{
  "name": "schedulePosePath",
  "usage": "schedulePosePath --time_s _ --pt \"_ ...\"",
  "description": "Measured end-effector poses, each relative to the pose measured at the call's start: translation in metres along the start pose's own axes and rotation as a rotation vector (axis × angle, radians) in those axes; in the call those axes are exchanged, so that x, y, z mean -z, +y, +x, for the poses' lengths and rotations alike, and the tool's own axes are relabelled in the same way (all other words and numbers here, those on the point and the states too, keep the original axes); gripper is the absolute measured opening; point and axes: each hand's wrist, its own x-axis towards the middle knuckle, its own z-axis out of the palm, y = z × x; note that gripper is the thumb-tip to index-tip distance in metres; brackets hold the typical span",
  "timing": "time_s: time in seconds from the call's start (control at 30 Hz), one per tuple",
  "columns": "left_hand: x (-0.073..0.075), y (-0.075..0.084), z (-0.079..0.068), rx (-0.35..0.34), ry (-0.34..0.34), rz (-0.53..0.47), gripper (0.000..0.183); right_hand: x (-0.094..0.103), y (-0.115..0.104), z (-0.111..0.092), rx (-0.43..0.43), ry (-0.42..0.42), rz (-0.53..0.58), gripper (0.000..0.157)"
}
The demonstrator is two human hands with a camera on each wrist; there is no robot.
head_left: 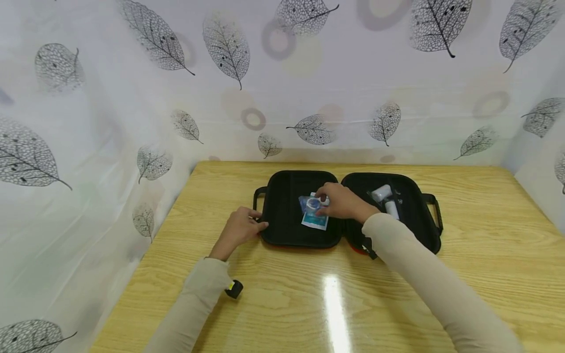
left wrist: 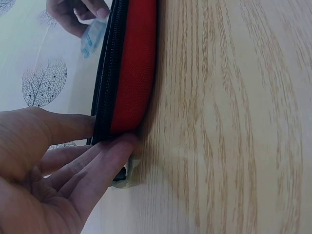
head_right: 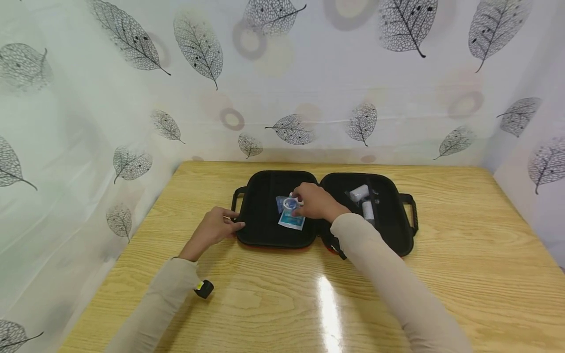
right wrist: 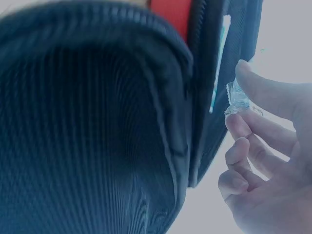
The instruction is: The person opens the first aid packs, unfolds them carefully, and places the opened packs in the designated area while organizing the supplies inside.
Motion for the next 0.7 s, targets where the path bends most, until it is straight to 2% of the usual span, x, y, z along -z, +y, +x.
schedulePosePath --time_s 0.3,0.5,0.7 --pt "0.0 -0.001 0.0 -0.008 -0.003 -0.012 0.042 0.019 0.017 -0.022 -0.049 0.077 0.002 0.044" --pt "-0.001 -0.001 0.0 -0.001 -0.006 -0.011 0.043 0.03 0.03 -0.045 -0.054 0.111 -0.007 0.04" --pt "0.0 0.0 0.0 0.004 -0.005 -0.011 0.043 0.039 0.042 -0.072 -0.107 0.111 -0.023 0.042"
